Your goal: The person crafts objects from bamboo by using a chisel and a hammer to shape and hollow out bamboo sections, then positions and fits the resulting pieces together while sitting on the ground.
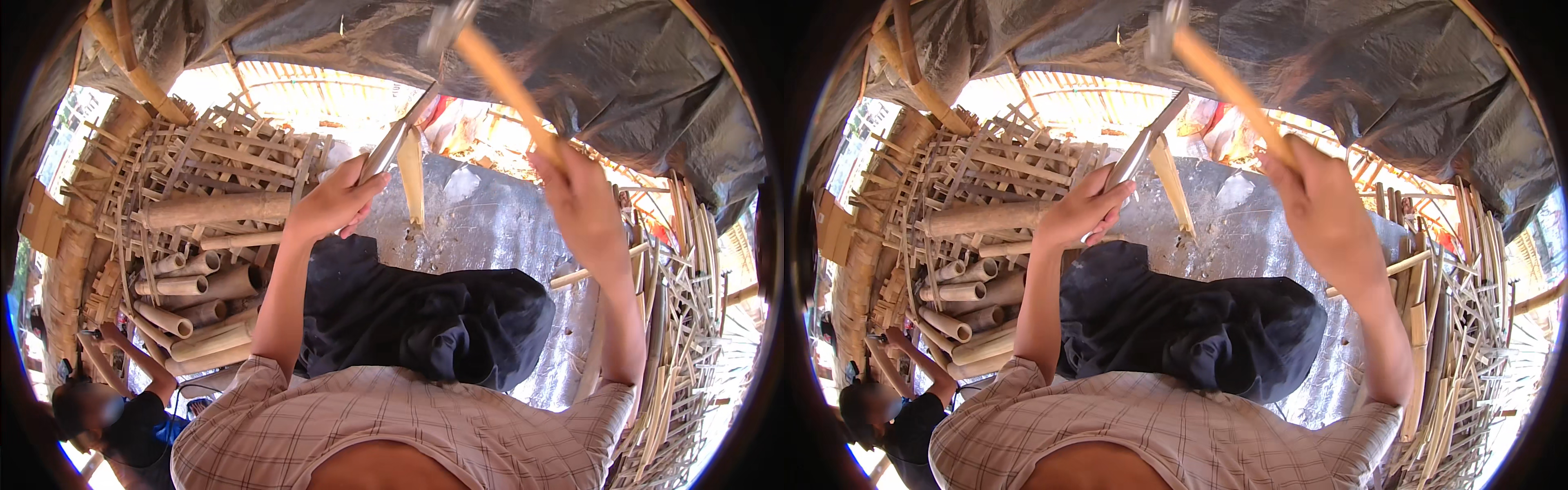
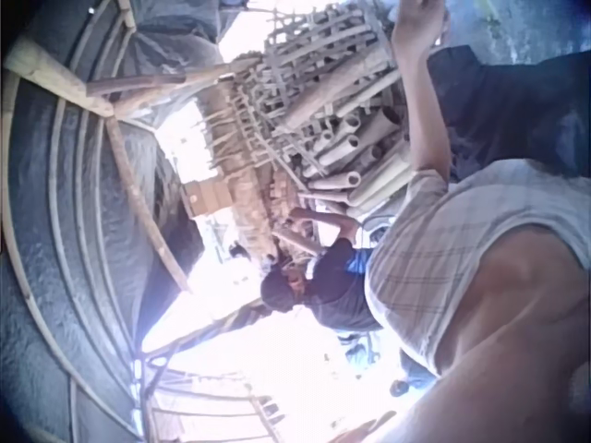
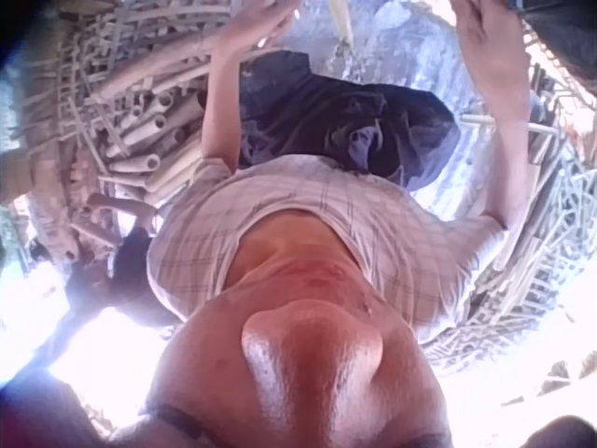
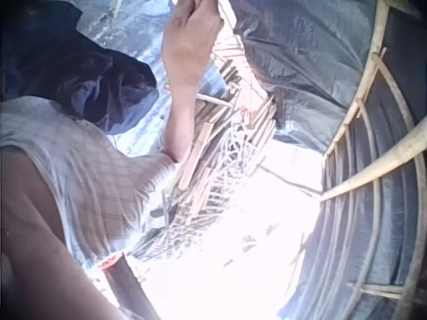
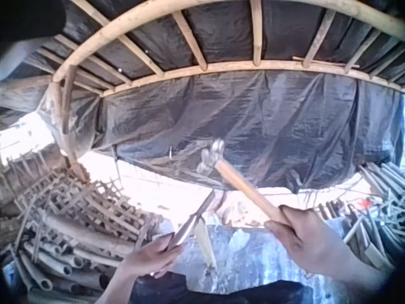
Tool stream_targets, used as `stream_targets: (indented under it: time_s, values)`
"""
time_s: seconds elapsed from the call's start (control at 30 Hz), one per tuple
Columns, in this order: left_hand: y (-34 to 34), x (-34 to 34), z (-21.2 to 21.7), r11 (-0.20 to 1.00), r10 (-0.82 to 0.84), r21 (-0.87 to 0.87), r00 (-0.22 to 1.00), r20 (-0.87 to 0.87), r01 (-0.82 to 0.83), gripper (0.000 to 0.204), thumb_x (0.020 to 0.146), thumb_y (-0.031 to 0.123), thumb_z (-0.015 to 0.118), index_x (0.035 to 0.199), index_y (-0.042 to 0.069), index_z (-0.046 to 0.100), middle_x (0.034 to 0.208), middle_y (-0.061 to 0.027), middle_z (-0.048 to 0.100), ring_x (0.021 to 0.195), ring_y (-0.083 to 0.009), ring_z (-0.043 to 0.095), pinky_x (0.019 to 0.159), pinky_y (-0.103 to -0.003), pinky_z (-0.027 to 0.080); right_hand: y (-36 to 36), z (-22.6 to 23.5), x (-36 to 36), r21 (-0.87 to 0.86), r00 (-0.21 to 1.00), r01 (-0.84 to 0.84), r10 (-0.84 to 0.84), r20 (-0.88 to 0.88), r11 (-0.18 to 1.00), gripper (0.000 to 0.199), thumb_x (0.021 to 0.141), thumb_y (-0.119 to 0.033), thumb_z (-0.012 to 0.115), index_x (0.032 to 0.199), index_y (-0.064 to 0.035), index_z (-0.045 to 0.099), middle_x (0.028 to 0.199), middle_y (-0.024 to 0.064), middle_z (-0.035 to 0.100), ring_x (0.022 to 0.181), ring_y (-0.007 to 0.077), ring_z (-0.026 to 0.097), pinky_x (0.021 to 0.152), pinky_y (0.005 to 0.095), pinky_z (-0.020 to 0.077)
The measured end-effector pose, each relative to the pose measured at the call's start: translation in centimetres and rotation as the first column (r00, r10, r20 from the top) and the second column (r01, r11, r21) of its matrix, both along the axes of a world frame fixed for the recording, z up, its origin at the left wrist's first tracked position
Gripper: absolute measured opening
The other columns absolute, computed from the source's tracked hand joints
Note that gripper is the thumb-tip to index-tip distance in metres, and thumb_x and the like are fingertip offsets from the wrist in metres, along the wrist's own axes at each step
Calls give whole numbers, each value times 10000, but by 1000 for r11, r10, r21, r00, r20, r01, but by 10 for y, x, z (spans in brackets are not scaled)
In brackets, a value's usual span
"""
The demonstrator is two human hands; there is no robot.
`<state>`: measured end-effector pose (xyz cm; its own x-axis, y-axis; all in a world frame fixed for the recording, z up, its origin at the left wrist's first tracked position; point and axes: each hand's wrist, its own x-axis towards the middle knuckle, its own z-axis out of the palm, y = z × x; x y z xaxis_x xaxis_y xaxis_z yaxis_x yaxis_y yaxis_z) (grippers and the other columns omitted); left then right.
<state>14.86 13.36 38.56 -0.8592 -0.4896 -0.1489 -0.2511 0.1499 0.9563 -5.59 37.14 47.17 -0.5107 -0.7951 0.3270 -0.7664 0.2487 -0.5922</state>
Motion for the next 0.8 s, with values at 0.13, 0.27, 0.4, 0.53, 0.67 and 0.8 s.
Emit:
stream_targets:
  time_s: [0.13,0.27,0.4,0.53,0.67,0.8]
  values:
    - [6,-8,3,998,-48,-43,999,12,48,295,1077,301,585,976,48,471,595,25,433,413,-60,400,341,-272,354,-15,-24,-2,-134,998,27,-18,65,991,301,1052,-249,620,973,34,558,698,234,595,620,463,528,613,501,445]
    - [-1,-10,-2,995,32,-97,998,55,-27,297,1074,312,588,999,46,480,609,22,439,414,-70,420,344,-272,362,7,-78,-17,125,979,-81,102,-176,989,292,1042,-253,628,997,31,582,744,237,625,772,517,605,716,551,465]
    - [-9,-1,-5,988,77,-139,995,66,-67,291,1073,306,586,1016,39,484,610,17,442,406,-82,431,347,-279,362,11,-12,-3,209,996,-61,74,-55,976,288,1048,-235,627,973,35,563,687,245,569,669,474,556,632,504,435]
    - [4,-11,2,992,3,-123,998,62,4,281,1078,292,575,1023,31,487,599,13,448,387,-87,417,348,-289,358,-4,5,6,-78,1000,-4,2,-31,997,227,1061,-178,599,993,37,569,671,243,567,622,463,541,573,480,418]
    - [6,-17,2,975,48,-221,995,90,-27,290,1078,301,579,1018,35,481,586,15,434,381,-86,391,352,-292,362,-6,-52,-21,79,985,-82,93,-145,993,242,1073,-220,564,1070,22,579,683,276,575,697,500,612,637,554,448]
    - [2,-7,5,984,37,-176,993,109,-17,296,1077,307,584,1005,45,468,575,21,419,386,-79,378,354,-291,359,4,-16,-9,167,993,15,5,-116,986,246,1065,-226,588,1061,20,582,647,235,555,614,460,558,613,510,445]
